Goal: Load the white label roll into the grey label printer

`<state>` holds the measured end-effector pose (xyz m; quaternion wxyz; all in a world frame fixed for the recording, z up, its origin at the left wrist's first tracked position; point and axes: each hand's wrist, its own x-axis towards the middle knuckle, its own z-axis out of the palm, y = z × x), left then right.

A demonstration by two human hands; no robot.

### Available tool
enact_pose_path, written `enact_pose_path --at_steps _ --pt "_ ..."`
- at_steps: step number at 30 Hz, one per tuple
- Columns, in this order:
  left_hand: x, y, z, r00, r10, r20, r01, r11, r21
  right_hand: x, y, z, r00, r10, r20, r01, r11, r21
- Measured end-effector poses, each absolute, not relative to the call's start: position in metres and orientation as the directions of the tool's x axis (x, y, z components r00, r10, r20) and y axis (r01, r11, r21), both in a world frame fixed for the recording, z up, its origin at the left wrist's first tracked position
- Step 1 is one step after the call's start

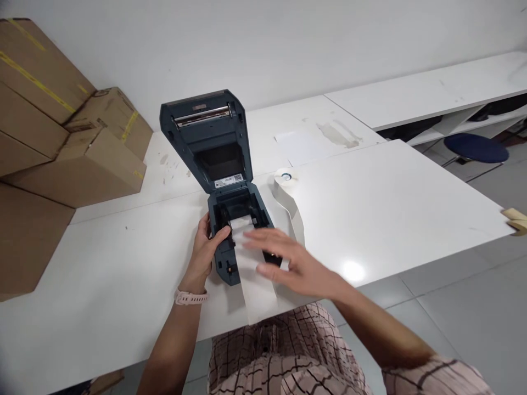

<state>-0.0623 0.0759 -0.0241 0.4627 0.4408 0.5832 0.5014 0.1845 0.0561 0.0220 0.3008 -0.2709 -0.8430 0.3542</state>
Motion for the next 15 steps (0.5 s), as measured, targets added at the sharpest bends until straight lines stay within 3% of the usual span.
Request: enact_pose_path --at_steps 8,12,15 --pt "-0.064 0.081 -0.030 -0.200 0.973 -0.116 0.019 0.122 0.992 0.185 0.216 0.107 -0.243 0.849 0.469 0.200 0.517 -0.832" --pt "-0.071 0.078 -0.020 -0.225 0.965 -0.134 -0.038 0.129 0.991 0.143 0.293 0.134 -0.423 0.856 0.295 0.089 0.364 -0.927" --pt "-0.085 0.074 0.005 -0.329 0.941 -0.079 -0.036 0.071 0.997 0.128 0.286 0.134 -0.424 0.815 0.396 0.074 0.467 -0.881"
